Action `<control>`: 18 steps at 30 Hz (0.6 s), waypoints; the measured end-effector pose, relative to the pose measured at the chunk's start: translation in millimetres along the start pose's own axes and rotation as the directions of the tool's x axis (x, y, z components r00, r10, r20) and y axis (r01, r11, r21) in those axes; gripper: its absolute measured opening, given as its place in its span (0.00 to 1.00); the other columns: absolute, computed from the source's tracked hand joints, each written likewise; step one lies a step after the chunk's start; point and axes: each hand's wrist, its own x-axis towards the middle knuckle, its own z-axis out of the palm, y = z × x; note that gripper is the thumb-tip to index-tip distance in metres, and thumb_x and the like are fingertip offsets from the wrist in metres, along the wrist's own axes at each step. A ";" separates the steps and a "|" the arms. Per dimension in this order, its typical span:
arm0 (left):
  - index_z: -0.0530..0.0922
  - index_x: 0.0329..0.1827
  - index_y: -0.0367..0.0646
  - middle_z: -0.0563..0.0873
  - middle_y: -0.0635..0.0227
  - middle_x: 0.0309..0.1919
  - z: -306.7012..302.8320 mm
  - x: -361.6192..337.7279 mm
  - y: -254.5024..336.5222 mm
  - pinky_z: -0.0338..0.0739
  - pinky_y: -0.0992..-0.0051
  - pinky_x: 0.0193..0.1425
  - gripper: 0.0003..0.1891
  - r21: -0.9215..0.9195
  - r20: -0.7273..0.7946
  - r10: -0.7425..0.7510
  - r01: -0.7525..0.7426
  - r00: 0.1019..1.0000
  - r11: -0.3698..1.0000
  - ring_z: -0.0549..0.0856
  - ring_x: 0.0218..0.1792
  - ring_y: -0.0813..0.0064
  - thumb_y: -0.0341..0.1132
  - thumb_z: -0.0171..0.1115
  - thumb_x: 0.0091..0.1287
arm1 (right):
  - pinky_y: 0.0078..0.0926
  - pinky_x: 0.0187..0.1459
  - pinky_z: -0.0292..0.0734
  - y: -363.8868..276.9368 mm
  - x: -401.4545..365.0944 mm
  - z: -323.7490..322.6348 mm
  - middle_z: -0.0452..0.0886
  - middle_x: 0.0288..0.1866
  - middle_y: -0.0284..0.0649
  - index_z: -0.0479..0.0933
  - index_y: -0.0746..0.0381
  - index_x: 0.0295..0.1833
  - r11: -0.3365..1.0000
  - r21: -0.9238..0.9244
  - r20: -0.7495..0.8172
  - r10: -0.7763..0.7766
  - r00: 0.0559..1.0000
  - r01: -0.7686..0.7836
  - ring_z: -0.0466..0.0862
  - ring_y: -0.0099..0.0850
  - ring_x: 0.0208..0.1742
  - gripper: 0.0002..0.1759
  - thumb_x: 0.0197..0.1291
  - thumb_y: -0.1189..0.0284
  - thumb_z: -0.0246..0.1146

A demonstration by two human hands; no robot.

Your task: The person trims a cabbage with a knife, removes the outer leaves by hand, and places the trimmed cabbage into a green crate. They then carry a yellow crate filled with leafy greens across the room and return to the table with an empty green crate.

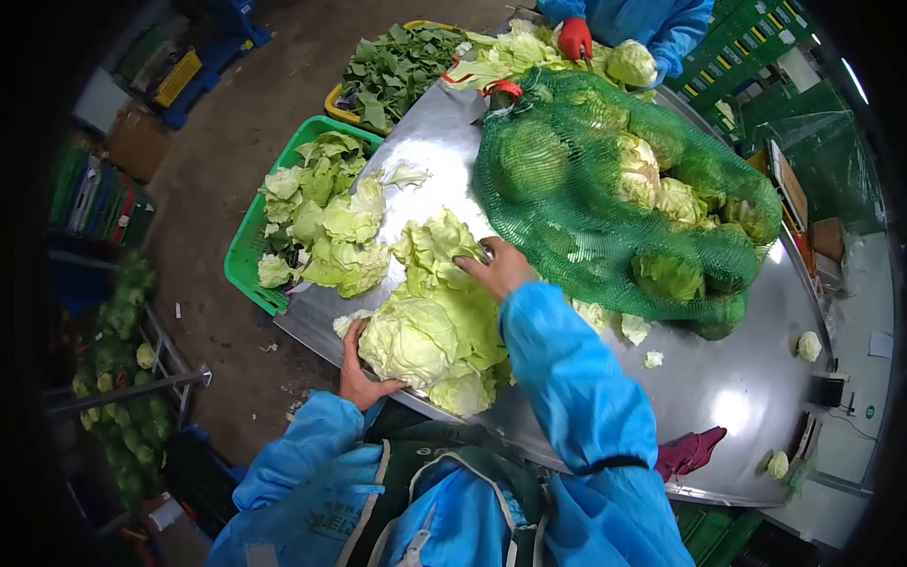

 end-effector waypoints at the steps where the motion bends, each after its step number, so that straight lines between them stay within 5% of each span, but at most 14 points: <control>1: 0.50 0.72 0.39 0.65 0.50 0.66 -3.3 1.0 4.5 0.62 0.64 0.69 0.63 -0.006 0.034 -0.025 0.025 0.999 1.000 0.68 0.65 0.59 0.34 0.82 0.30 | 0.35 0.59 0.72 -3.7 -21.4 -2.3 0.77 0.56 0.55 0.67 0.71 0.63 0.994 0.027 -0.102 -0.106 0.989 0.109 0.78 0.45 0.57 0.43 0.48 0.53 0.71; 2: 0.50 0.72 0.39 0.65 0.50 0.66 -4.5 1.7 7.7 0.62 0.64 0.69 0.63 -0.003 0.027 -0.030 0.030 0.999 1.000 0.68 0.65 0.59 0.34 0.82 0.30 | 0.36 0.60 0.71 -5.5 -45.4 -0.6 0.75 0.58 0.55 0.65 0.70 0.65 0.975 0.045 -0.203 -0.206 0.957 0.219 0.76 0.45 0.59 0.45 0.47 0.55 0.73; 6: 0.46 0.73 0.39 0.62 0.47 0.67 -5.3 7.2 25.9 0.60 0.63 0.70 0.64 -0.092 0.061 -0.048 0.054 0.997 0.994 0.65 0.67 0.55 0.36 0.81 0.33 | 0.34 0.61 0.70 12.1 -97.8 46.6 0.72 0.62 0.53 0.63 0.68 0.67 0.908 0.151 0.007 -0.397 0.918 0.391 0.74 0.44 0.61 0.45 0.47 0.58 0.74; 8: 0.49 0.72 0.39 0.60 0.47 0.67 -6.3 8.1 43.9 0.57 0.59 0.72 0.63 0.272 0.010 0.161 -0.158 0.987 0.949 0.61 0.69 0.51 0.40 0.82 0.32 | 0.32 0.59 0.71 14.5 -95.7 62.7 0.74 0.59 0.53 0.66 0.68 0.65 0.876 0.303 -0.055 -0.377 0.925 0.375 0.76 0.42 0.59 0.40 0.49 0.61 0.73; 10: 0.52 0.71 0.39 0.60 0.47 0.67 0.5 15.9 67.6 0.56 0.56 0.71 0.61 0.354 0.078 0.245 -0.256 0.966 0.900 0.59 0.69 0.48 0.43 0.82 0.32 | 0.30 0.56 0.73 16.6 -89.0 66.6 0.77 0.56 0.51 0.71 0.69 0.60 0.793 0.608 0.058 -0.097 0.994 0.042 0.78 0.39 0.57 0.34 0.50 0.63 0.72; 14: 0.59 0.67 0.38 0.60 0.46 0.66 11.4 31.1 69.9 0.56 0.50 0.69 0.58 0.597 0.184 0.301 -0.350 0.935 0.722 0.59 0.67 0.44 0.46 0.82 0.30 | 0.32 0.46 0.79 7.3 -83.3 83.7 0.82 0.45 0.52 0.77 0.64 0.55 0.862 0.295 -0.243 -0.350 0.905 0.413 0.84 0.43 0.45 0.23 0.52 0.68 0.69; 16: 0.61 0.66 0.39 0.63 0.47 0.65 8.1 40.5 71.1 0.58 0.53 0.69 0.54 0.606 0.202 0.280 -0.345 0.938 0.717 0.61 0.66 0.46 0.45 0.81 0.32 | 0.35 0.41 0.79 6.6 -73.5 87.0 0.83 0.38 0.53 0.79 0.62 0.49 0.858 0.268 -0.337 -0.343 0.877 0.439 0.84 0.46 0.38 0.18 0.52 0.69 0.66; 18: 0.64 0.64 0.40 0.66 0.49 0.63 3.3 52.5 73.2 0.59 0.54 0.69 0.50 0.516 0.188 0.186 -0.258 0.965 0.817 0.61 0.66 0.48 0.44 0.80 0.35 | 0.39 0.36 0.77 15.3 -48.0 87.5 0.82 0.33 0.52 0.80 0.63 0.43 0.950 -0.026 -0.396 -0.295 0.869 0.311 0.83 0.46 0.34 0.14 0.52 0.67 0.65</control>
